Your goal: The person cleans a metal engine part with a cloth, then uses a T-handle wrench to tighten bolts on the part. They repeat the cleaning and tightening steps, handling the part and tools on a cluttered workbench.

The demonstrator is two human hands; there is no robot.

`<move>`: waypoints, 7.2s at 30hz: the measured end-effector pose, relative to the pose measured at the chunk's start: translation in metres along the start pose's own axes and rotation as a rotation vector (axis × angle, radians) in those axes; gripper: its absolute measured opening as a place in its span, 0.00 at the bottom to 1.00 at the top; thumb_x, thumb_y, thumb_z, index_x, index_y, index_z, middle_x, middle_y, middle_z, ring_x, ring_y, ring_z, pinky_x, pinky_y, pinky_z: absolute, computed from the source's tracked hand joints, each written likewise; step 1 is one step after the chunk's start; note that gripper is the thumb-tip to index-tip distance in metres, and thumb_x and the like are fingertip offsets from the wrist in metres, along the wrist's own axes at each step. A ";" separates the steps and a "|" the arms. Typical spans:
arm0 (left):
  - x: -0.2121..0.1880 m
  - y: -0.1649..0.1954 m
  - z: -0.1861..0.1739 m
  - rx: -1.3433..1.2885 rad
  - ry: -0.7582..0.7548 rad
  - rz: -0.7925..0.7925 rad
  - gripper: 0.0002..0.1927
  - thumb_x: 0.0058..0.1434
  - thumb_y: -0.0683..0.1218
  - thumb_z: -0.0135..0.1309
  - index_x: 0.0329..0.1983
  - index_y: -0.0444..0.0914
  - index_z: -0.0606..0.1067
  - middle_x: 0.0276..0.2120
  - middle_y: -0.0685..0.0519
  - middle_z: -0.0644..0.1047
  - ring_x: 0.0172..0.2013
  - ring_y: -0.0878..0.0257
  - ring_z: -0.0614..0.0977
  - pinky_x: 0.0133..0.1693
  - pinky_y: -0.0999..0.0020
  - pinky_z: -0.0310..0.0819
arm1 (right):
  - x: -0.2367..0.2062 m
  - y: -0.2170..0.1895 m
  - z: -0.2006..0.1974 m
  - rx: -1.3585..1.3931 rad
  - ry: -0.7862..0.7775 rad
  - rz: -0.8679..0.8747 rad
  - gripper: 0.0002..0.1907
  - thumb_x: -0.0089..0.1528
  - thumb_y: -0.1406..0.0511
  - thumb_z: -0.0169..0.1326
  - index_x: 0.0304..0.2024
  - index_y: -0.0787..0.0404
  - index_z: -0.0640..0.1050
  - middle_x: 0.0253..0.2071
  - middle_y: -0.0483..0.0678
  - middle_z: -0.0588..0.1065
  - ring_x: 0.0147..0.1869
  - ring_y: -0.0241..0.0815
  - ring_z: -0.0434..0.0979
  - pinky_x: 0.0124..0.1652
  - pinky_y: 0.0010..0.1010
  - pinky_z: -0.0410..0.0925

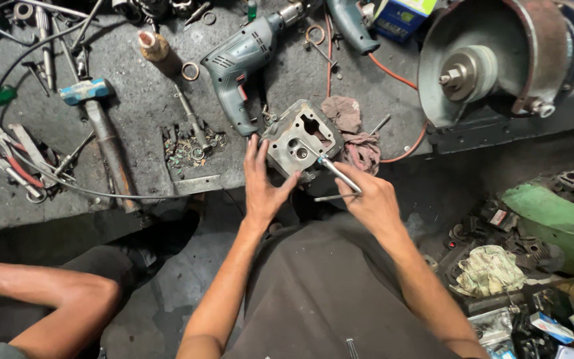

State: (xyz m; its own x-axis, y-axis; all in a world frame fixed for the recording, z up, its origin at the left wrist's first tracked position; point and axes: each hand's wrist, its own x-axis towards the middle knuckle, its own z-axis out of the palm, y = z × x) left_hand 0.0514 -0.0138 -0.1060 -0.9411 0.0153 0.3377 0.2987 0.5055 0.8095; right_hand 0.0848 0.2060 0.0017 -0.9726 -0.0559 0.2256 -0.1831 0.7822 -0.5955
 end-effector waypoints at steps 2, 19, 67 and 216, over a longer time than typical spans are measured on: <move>-0.009 -0.001 0.001 0.012 -0.014 -0.020 0.55 0.51 0.52 0.74 0.76 0.35 0.54 0.74 0.36 0.55 0.74 0.40 0.58 0.72 0.49 0.55 | 0.010 -0.004 0.010 -0.093 -0.077 -0.040 0.16 0.62 0.65 0.62 0.53 0.52 0.80 0.31 0.51 0.78 0.32 0.53 0.80 0.32 0.41 0.72; 0.019 -0.018 -0.037 -0.045 0.123 -0.396 0.19 0.69 0.51 0.58 0.60 0.42 0.71 0.56 0.45 0.78 0.56 0.53 0.82 0.55 0.61 0.79 | 0.082 -0.045 0.043 -0.739 -0.692 -0.573 0.15 0.55 0.68 0.56 0.45 0.61 0.76 0.35 0.54 0.75 0.31 0.46 0.81 0.26 0.35 0.71; 0.132 -0.045 0.022 -0.458 -0.067 -0.232 0.25 0.53 0.26 0.46 0.48 0.41 0.80 0.45 0.48 0.77 0.48 0.52 0.82 0.50 0.63 0.78 | 0.138 -0.059 0.074 -0.550 -0.793 -0.226 0.15 0.48 0.66 0.58 0.38 0.63 0.79 0.34 0.56 0.74 0.21 0.50 0.78 0.21 0.38 0.71; 0.214 -0.061 0.014 -0.217 -0.133 -0.135 0.06 0.64 0.44 0.63 0.38 0.38 0.77 0.36 0.50 0.78 0.38 0.50 0.80 0.42 0.56 0.72 | 0.182 -0.091 0.062 -0.699 -0.657 -0.099 0.35 0.53 0.63 0.53 0.63 0.72 0.71 0.39 0.51 0.74 0.48 0.49 0.80 0.65 0.51 0.71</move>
State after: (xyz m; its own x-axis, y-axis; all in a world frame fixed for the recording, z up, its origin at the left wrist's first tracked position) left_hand -0.1705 -0.0292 -0.0896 -0.9830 0.0807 0.1651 0.1823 0.3140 0.9318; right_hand -0.0842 0.0861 0.0490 -0.8823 -0.3114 -0.3530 -0.3484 0.9363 0.0449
